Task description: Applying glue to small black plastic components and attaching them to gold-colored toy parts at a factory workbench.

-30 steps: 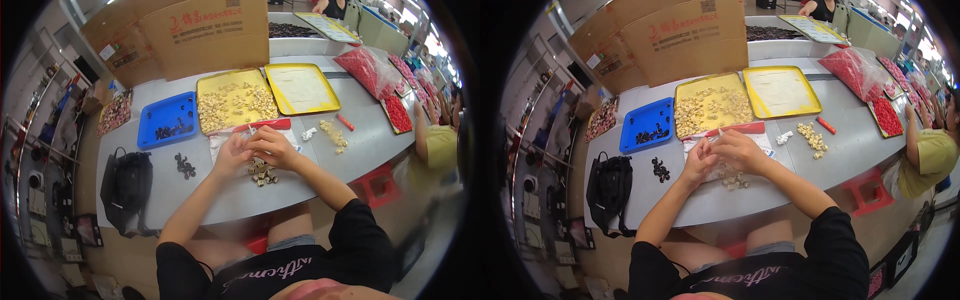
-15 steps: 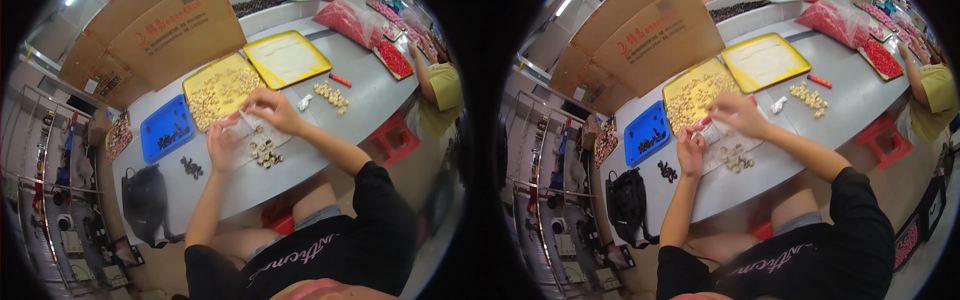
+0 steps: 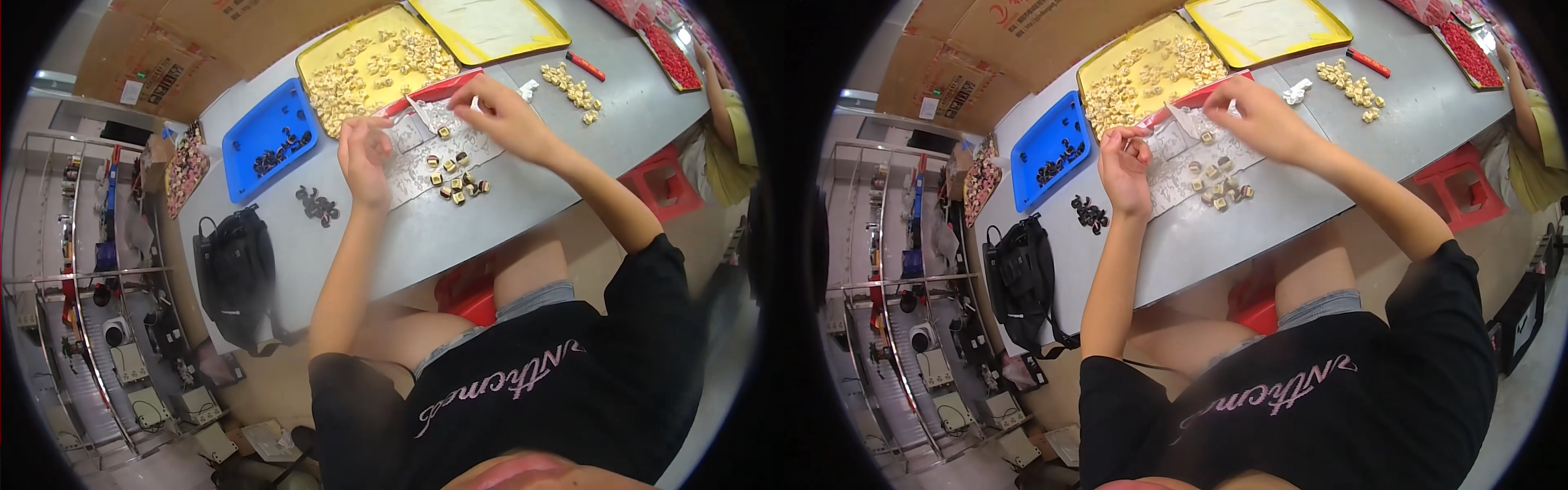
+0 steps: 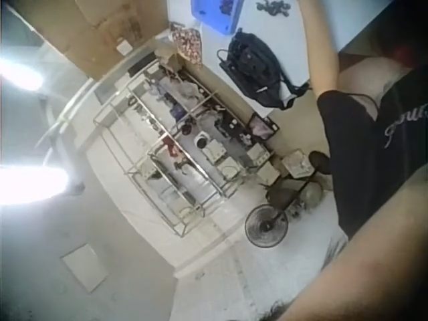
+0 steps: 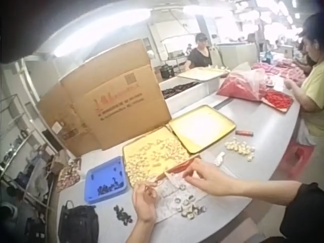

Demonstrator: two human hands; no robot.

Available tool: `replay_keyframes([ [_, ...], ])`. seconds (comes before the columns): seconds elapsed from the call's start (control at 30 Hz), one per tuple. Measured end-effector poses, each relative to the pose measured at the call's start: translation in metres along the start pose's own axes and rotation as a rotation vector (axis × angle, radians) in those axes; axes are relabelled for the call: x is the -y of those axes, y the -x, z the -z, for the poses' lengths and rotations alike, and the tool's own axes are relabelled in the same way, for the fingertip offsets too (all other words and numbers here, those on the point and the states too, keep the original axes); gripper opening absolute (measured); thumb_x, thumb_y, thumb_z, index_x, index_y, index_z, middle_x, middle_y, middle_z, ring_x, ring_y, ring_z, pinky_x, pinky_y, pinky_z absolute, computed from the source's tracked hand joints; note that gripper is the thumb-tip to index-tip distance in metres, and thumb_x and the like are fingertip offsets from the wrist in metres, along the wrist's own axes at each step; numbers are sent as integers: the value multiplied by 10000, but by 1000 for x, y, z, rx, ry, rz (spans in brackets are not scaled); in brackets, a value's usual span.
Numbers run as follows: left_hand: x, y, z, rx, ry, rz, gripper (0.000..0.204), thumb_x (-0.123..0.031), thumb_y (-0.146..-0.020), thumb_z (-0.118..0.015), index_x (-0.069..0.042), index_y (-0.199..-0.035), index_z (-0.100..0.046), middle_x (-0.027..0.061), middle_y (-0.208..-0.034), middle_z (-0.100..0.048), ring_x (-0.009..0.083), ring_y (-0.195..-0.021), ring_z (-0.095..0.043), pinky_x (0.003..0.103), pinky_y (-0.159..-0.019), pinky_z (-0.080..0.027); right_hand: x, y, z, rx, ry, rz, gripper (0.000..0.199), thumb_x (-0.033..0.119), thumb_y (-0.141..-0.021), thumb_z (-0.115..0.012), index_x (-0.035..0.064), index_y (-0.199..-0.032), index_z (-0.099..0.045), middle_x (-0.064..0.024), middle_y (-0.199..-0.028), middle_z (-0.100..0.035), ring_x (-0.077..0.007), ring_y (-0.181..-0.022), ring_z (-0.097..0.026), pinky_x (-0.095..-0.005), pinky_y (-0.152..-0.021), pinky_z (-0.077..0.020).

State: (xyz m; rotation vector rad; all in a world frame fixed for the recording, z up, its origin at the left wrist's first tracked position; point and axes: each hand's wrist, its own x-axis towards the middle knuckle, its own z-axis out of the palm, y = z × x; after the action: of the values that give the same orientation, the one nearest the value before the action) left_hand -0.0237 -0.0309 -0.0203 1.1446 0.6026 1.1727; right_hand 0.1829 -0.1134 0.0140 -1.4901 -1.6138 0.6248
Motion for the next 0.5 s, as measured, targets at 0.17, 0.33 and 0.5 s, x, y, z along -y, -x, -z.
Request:
replay_keyframes([
  [0.17, 0, 2, -6, 15, -38, 3, 180, -249, -944, -488, -81, -880, -486, 46, -860, -628, 70, -643, -435, 219, -602, -372, -9, 10, -21, -42, 507, 317, 224, 178, -846, -650, 26, -994, -578, -113, -982, -505, -282, -950, -520, -386, -808, -460],
  [0.33, 4, -2, -4, 20, -112, -33, 165, -220, -939, -496, -71, -866, -491, 54, -865, -634, 64, -636, -439, 215, -602, -377, -15, 1, -29, 66, 572, 270, 193, 166, -840, -645, 26, -944, -561, -104, -958, -534, -284, -940, -540, -386, -785, -468],
  [0.5, 1, -4, -3, 12, -122, -53, 127, -169, -937, -507, -67, -863, -493, 68, -854, -641, 51, -626, -444, 204, -594, -380, 0, 13, -20, 136, 476, 244, 164, 160, -861, -612, 25, -933, -552, -112, -949, -538, -293, -937, -545, -377, -785, -464],
])
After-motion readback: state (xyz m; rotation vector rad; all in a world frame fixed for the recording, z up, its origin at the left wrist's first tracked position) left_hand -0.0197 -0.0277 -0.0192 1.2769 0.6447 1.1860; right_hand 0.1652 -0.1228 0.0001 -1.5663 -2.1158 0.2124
